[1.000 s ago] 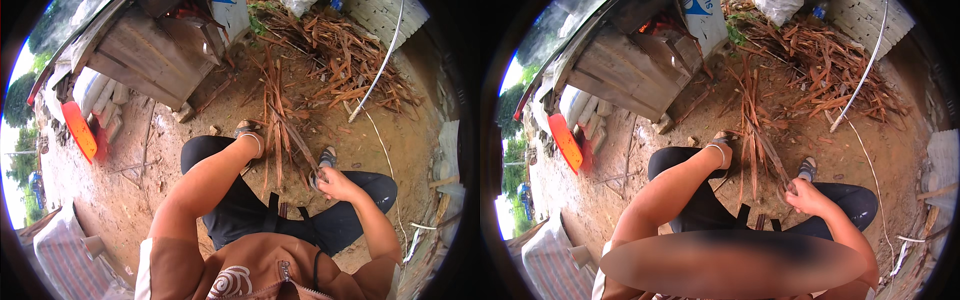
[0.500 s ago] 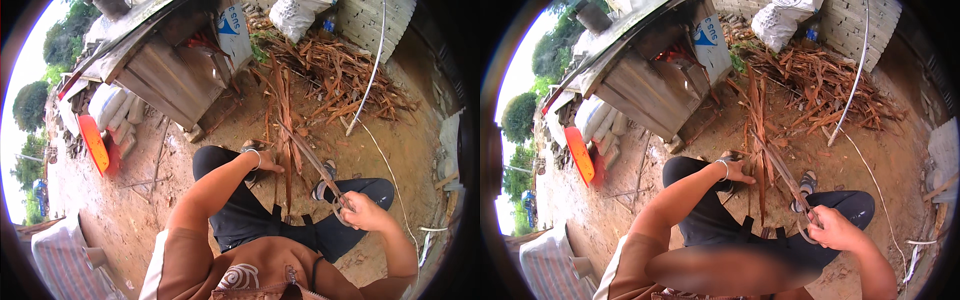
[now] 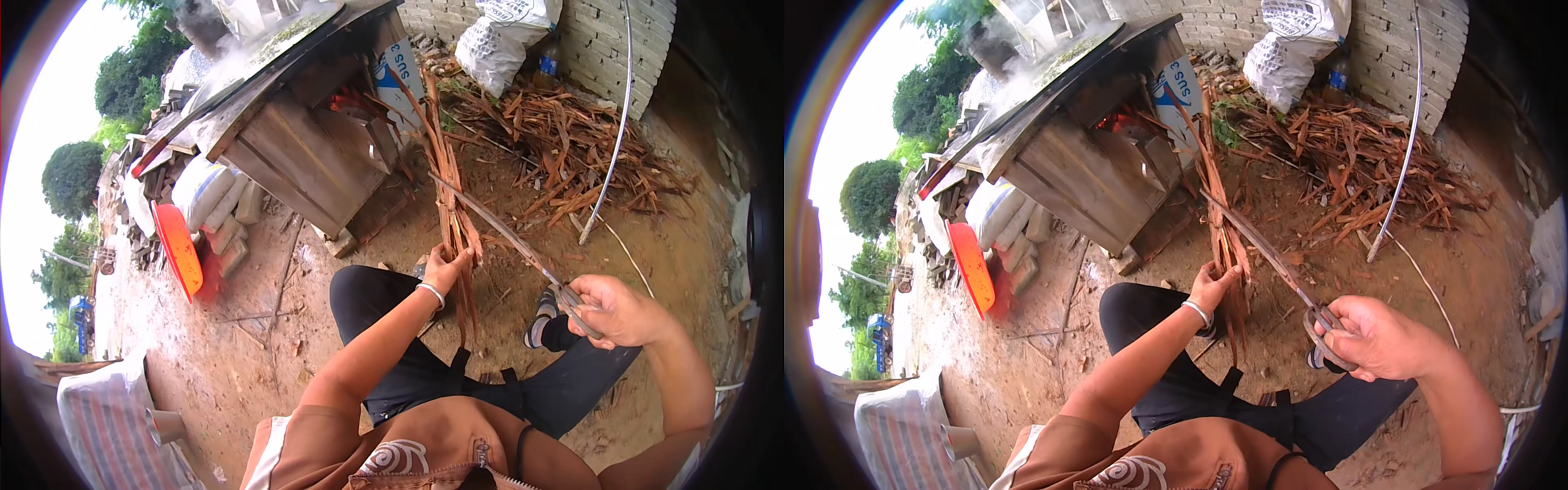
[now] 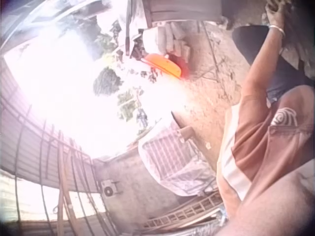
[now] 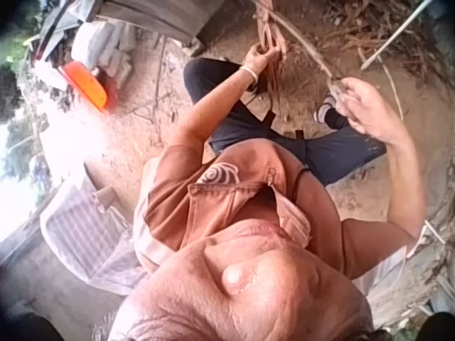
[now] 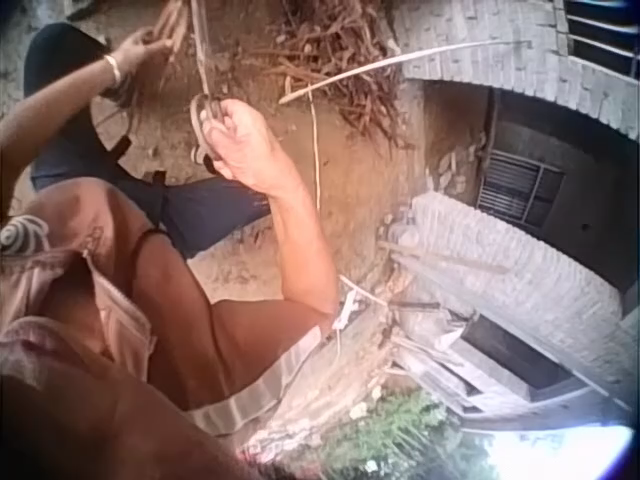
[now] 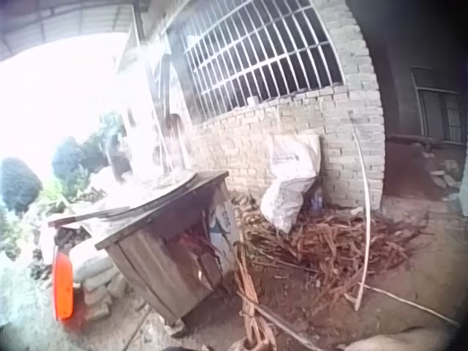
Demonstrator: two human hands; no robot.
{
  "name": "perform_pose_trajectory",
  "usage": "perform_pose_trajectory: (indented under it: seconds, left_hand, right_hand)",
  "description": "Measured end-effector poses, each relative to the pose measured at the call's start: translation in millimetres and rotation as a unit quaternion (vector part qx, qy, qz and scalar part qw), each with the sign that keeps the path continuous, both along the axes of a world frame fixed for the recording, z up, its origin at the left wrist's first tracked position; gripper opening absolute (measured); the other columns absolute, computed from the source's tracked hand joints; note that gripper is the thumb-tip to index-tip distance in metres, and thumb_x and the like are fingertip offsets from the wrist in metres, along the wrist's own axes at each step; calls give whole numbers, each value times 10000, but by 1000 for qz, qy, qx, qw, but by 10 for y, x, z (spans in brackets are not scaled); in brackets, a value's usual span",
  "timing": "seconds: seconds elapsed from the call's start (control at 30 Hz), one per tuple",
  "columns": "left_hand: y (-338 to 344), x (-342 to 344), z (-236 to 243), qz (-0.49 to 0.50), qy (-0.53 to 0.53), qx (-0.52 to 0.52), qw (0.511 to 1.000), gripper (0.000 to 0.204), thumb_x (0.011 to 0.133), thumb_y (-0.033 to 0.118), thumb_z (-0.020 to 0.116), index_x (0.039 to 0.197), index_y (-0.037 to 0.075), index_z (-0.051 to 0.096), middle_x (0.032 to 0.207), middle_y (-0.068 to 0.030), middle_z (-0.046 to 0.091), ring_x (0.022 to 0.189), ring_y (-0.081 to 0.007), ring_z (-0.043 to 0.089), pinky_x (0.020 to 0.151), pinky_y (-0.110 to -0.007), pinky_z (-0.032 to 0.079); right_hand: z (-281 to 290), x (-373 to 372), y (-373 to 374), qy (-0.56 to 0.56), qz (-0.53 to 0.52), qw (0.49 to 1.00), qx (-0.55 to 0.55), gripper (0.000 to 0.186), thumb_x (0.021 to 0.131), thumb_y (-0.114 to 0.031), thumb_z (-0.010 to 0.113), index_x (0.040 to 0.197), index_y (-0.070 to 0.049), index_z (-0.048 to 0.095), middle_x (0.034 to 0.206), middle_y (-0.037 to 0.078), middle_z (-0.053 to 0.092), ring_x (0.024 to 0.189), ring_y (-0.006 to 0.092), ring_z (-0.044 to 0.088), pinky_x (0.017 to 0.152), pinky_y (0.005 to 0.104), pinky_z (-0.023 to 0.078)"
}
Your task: Adding wood to a stove to keep a large pot of water and greens boiling.
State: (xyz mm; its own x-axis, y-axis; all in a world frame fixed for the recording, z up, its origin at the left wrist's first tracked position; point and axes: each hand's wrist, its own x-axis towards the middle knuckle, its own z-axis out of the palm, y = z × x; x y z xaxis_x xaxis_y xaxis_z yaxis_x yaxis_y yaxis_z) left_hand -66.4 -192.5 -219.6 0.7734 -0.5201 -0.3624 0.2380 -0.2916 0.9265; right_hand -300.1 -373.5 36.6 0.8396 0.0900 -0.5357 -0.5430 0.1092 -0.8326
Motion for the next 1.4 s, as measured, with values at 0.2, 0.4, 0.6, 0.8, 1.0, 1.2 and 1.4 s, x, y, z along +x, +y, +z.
perform_pose_trajectory:
  seconds: [0.2,0.4,0.6,0.8,1.0,1.2,1.4]
  left_hand:
    - [-226,-16,-142,106,-1,-68,992,665,804,420,754,1211,-33,489,940,-40,617,767,-114,566,651,-237,458]
    - [-434,78,-221,84,63,-35,994,792,831,409,729,1324,-89,362,1140,-134,596,960,-173,587,813,-281,482]
    - [-734,-113,-340,158,108,-77,979,733,847,353,724,1332,-52,352,1049,-99,606,865,-154,578,732,-287,485]
    - [-880,126,-254,181,89,-120,972,518,884,217,688,1242,-16,394,906,-66,606,749,-124,573,631,-265,473]
    - [-1038,547,-301,198,38,-115,973,515,909,144,610,1328,7,345,1046,-126,609,817,-208,636,653,-313,538]
    - [-1149,1127,-426,237,46,-114,964,614,861,204,704,1310,-32,359,1093,-149,602,907,-218,617,733,-335,513]
    - [-1282,1708,-237,255,-12,-195,947,500,835,90,674,1243,-20,407,1025,-121,613,788,-194,613,641,-305,499]
  right_hand:
    - [96,287,-147,-17,58,998,-23,194,923,-186,553,948,-8,480,646,-2,489,491,66,451,451,223,395]
    - [98,636,-381,13,129,988,-89,177,910,-184,550,887,-17,494,681,-11,519,522,69,472,515,264,441]
    - [-36,711,-497,-8,171,972,-162,228,864,-206,592,882,4,506,626,28,539,517,100,519,479,271,424]
    - [-105,904,-569,-20,153,978,-137,222,868,-181,600,897,7,486,593,7,497,482,94,490,448,275,402]
    - [-110,1195,-765,-9,145,983,-108,169,885,-147,575,885,-16,469,590,-15,468,507,65,469,451,256,378]
    - [-242,1703,-961,-64,167,979,-96,166,881,-151,547,801,-11,510,590,-9,488,487,71,460,449,249,396]
    - [-522,2259,-1223,-102,212,967,-98,286,927,-267,564,985,12,537,722,16,550,519,51,447,437,196,371]
